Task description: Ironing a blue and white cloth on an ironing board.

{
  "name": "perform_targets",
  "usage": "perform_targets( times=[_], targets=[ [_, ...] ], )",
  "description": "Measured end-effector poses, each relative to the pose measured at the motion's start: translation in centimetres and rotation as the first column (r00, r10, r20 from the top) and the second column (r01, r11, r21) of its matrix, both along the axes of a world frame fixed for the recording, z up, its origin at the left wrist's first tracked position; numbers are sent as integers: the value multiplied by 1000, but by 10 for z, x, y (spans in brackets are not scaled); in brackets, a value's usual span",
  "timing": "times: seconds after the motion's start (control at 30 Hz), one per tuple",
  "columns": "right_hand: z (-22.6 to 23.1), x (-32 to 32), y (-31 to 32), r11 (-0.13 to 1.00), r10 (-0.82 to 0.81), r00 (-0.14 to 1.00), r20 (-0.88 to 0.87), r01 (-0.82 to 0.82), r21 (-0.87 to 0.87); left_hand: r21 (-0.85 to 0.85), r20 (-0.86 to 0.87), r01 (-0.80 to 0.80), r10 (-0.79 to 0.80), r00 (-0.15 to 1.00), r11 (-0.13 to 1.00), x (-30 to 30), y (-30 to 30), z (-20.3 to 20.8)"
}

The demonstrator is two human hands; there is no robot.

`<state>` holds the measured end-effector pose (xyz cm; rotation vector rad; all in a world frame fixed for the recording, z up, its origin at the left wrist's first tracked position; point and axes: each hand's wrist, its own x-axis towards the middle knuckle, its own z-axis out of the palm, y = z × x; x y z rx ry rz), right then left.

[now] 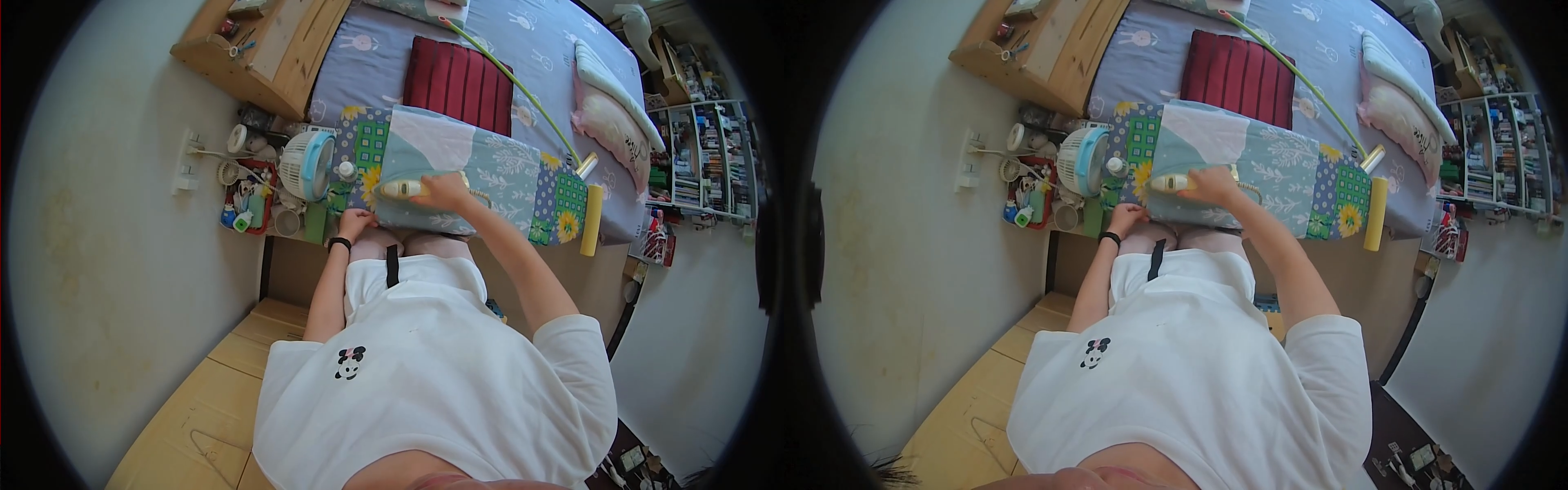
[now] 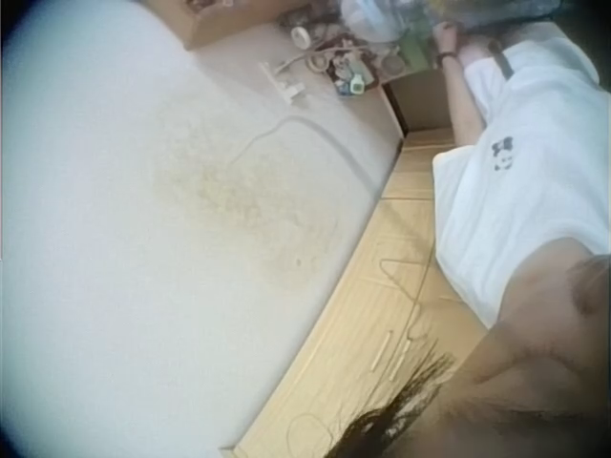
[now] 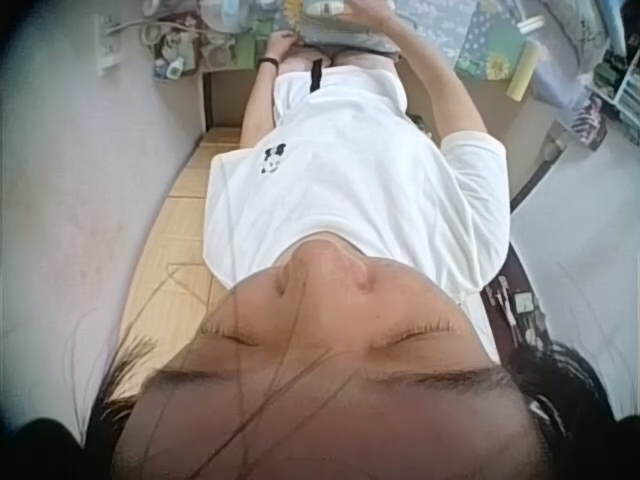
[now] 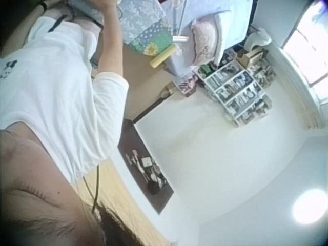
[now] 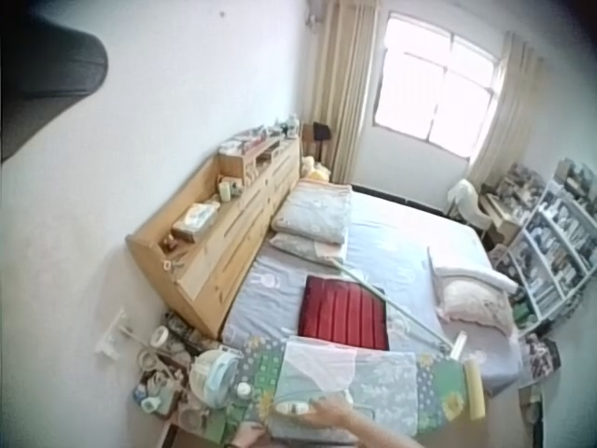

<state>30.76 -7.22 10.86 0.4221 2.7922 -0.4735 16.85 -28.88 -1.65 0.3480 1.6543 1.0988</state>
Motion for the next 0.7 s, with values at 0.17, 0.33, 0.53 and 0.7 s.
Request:
perform_targets(
  times=[0.17,0.33,0.53,0.7],
  targets=[
    [-4,-10,-2,869,-494,858,-140,491,-58,4,-27,-5,5,1000,1000,3,1,1],
    [15,16,36,809,-587,804,-91,579,-104,-16,23,-18,19,1000,1000,4,1,4],
    [37,72,75,840,-536,830,-154,542,-1,6,-59,-31,32,998,999,4,0,5],
    [43,94,75,931,-351,934,-65,356,80,11,-99,-31,32,995,999,5,-5,-2]
  ],
)
